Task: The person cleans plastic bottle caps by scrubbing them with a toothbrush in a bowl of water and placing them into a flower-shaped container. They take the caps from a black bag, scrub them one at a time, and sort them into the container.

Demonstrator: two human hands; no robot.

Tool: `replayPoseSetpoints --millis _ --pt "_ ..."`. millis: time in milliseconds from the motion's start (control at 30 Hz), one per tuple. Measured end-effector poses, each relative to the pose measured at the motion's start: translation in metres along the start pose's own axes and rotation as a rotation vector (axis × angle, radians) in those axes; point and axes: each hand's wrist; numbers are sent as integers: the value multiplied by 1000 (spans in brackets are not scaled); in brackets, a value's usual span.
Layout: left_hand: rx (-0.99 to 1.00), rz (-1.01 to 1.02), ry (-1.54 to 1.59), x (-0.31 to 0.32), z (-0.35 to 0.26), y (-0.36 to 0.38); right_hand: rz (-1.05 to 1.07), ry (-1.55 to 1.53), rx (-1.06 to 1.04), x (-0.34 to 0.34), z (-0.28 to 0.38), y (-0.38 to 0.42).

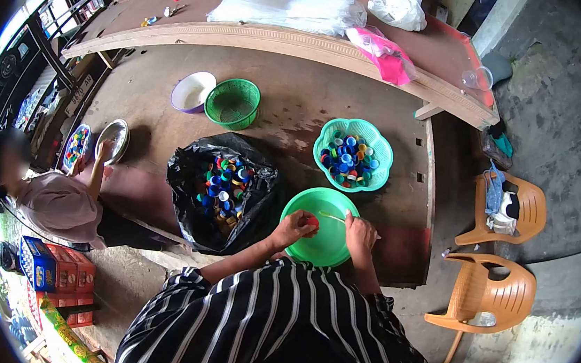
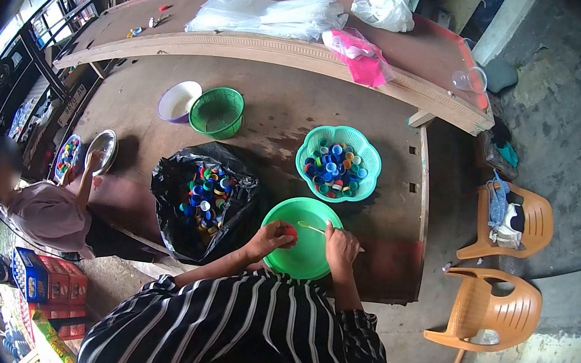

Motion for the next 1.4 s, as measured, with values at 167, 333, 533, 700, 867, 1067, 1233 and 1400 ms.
replayPoseSetpoints --millis 167,333,533,700,867,1067,1233,1400 --pt "83 -18 -173 4 -13 2 87 -122 -216 -18 12 11" --pt "96 -51 -60 4 -10 -3 -84 -63 -35 -13 0 -3" --pt "64 -64 -121 1 0 -9 110 -21 -33 -19 -7 0" --pt "135 -86 -337 2 -52 -53 186 -208 354 -52 -13 -15" --pt "472 -216 -235 14 -102 -101 142 -231 328 -56 -18 -10" --pt "350 -395 -361 -41 -71 -67 164 -261 419 -50 -27 4" --pt "408 -868 -935 -131 -30 1 181 -258 382 -37 -27 9" --pt "30 -913 -1207 -171 3 65 150 -257 234 -25 -16 3"
Point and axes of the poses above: each hand's wrist, its own y-axis away from the middle knuckle, its own x-axis out of the palm, z = x × y, and after that the axes turned 4 degrees about z, right-handed
